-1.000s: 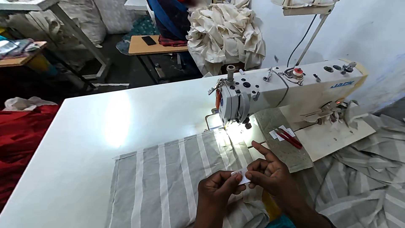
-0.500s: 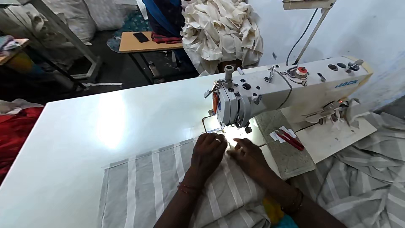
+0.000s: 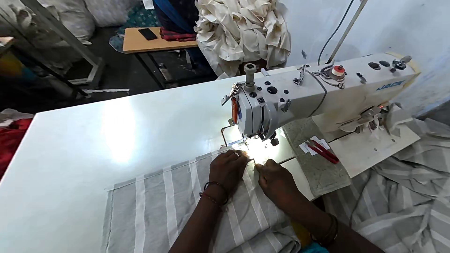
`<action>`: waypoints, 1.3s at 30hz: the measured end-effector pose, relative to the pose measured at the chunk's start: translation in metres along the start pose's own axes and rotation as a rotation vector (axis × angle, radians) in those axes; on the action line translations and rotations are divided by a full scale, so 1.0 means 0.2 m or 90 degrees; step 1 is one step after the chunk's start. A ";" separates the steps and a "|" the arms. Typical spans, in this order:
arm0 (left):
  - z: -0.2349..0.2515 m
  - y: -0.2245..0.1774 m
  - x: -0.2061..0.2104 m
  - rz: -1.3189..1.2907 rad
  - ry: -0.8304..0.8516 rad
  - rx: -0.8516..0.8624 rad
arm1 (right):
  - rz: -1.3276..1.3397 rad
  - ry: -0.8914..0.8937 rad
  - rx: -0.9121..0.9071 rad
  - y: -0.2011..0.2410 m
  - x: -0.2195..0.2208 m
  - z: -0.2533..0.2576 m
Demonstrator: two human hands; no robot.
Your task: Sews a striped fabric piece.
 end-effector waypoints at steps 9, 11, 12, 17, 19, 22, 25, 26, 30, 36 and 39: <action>0.09 0.09 0.04 -0.003 0.048 0.023 | -0.018 0.076 0.034 0.00 0.01 0.11; 0.14 0.15 0.03 -0.010 0.040 0.010 | -0.015 0.046 0.007 -0.01 0.00 0.17; 0.16 0.19 0.01 -0.020 0.032 -0.016 | -0.003 0.046 -0.011 -0.02 -0.02 0.19; 0.22 0.54 -0.06 -0.069 0.219 -0.471 | -0.078 -0.098 0.083 -0.42 -0.41 -0.02; 0.28 0.56 -0.05 -0.107 0.370 -0.507 | -0.162 -0.113 0.166 -0.68 -0.50 -0.11; 0.45 0.49 0.06 -0.203 0.461 -0.388 | -0.170 -0.043 0.195 -0.92 -0.46 -0.15; 0.51 0.51 0.12 -0.299 0.393 -0.336 | -0.152 -0.069 0.151 -0.98 -0.47 -0.16; 0.50 0.54 0.12 -0.344 0.339 -0.340 | -0.134 -0.092 0.135 -0.97 -0.49 -0.17; 0.47 0.61 0.11 -0.423 0.203 -0.337 | -0.062 -0.208 0.022 -0.74 -0.52 -0.09; 0.48 0.62 0.09 -0.373 0.162 -0.371 | 0.071 -0.153 -0.003 -0.34 -0.27 0.34; 0.48 0.63 0.09 -0.381 0.113 -0.348 | 0.059 0.046 0.172 -0.39 -0.07 0.51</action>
Point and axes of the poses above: each hand's wrist, its own z-axis towards the middle knuckle, its own x-axis out of the palm, y = z × x, the point moved 8 cm from there along z, towards the middle knuckle, and after that the axes turned 10 degrees about y, right-handed, at the moved point
